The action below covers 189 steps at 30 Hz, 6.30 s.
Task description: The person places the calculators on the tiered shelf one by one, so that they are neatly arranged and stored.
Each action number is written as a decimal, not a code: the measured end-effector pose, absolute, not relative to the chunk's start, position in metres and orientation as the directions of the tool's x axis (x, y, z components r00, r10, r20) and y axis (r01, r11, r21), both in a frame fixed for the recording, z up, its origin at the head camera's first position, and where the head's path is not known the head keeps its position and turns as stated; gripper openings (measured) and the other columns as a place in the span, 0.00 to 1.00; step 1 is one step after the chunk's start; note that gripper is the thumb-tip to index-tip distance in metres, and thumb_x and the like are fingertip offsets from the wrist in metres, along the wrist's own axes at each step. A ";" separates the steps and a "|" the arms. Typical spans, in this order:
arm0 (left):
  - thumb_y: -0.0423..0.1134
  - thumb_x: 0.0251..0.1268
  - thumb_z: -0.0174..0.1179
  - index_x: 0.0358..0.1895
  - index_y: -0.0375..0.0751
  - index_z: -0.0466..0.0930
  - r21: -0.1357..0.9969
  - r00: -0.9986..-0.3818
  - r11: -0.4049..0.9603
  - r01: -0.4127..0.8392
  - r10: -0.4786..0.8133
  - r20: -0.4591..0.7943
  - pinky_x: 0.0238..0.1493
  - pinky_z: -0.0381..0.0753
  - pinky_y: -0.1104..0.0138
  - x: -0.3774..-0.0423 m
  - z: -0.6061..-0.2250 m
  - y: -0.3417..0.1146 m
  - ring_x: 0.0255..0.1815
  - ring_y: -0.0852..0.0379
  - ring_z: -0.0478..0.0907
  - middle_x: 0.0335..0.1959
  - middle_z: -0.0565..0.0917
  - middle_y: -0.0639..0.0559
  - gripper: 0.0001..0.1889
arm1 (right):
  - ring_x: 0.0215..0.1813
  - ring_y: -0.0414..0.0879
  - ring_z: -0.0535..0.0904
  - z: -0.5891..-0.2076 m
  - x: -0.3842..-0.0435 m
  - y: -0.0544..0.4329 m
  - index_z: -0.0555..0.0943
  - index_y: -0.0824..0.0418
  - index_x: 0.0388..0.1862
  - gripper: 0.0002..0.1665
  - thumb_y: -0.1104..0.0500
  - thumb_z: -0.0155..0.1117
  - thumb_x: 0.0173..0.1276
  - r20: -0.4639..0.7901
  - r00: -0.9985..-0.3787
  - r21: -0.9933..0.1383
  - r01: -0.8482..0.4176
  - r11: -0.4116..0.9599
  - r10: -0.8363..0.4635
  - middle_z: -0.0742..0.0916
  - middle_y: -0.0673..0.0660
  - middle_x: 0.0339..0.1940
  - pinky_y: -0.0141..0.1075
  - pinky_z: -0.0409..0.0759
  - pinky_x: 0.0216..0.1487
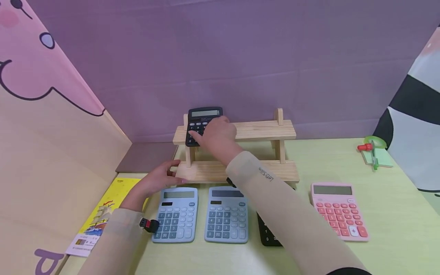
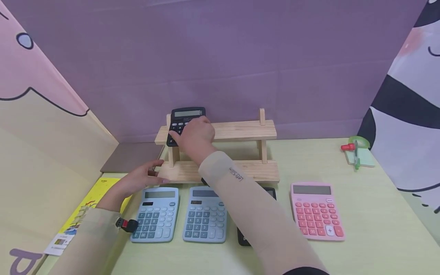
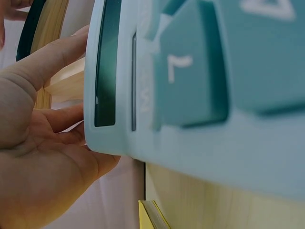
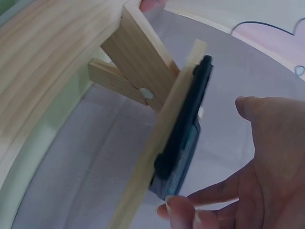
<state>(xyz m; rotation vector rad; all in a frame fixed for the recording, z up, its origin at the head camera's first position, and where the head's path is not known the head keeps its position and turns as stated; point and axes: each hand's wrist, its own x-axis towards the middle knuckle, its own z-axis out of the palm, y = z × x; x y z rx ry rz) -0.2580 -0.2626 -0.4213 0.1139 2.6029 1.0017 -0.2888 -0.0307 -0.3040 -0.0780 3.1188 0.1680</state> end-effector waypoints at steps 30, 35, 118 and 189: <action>0.57 0.63 0.75 0.87 0.46 0.55 0.663 -0.934 0.749 -0.025 0.220 -0.283 0.69 0.83 0.49 -0.260 -0.424 -0.262 0.70 0.37 0.75 0.76 0.72 0.37 0.54 | 0.64 0.73 0.83 -0.303 -0.192 0.175 0.62 0.73 0.82 0.53 0.30 0.47 0.82 0.184 -0.979 -0.254 -0.130 0.958 -0.084 0.77 0.77 0.73 0.64 0.87 0.48; 0.58 0.64 0.75 0.87 0.46 0.54 0.658 -0.932 0.753 -0.022 0.222 -0.285 0.68 0.83 0.49 -0.260 -0.423 -0.263 0.70 0.37 0.75 0.76 0.72 0.37 0.54 | 0.69 0.77 0.76 -0.321 -0.169 0.206 0.62 0.73 0.82 0.52 0.32 0.53 0.81 0.193 -0.981 -0.218 -0.070 0.973 -0.027 0.76 0.79 0.72 0.70 0.82 0.58; 0.60 0.65 0.73 0.87 0.45 0.55 0.624 -0.936 0.782 -0.001 0.219 -0.277 0.68 0.83 0.46 -0.258 -0.420 -0.263 0.70 0.36 0.75 0.76 0.73 0.36 0.53 | 0.45 0.72 0.72 -0.434 -0.113 0.298 0.64 0.86 0.63 0.80 0.13 0.70 0.49 -0.134 -0.983 -0.167 0.151 0.974 0.129 0.75 0.81 0.46 0.65 0.79 0.38; 0.59 0.65 0.74 0.87 0.45 0.55 0.634 -0.933 0.773 0.004 0.231 -0.275 0.69 0.82 0.46 -0.260 -0.422 -0.261 0.69 0.37 0.75 0.77 0.72 0.36 0.53 | 0.65 0.74 0.68 -0.324 -0.184 0.206 0.60 0.75 0.76 0.71 0.24 0.74 0.56 0.132 -0.991 -0.270 -0.038 0.962 -0.002 0.73 0.77 0.65 0.73 0.77 0.56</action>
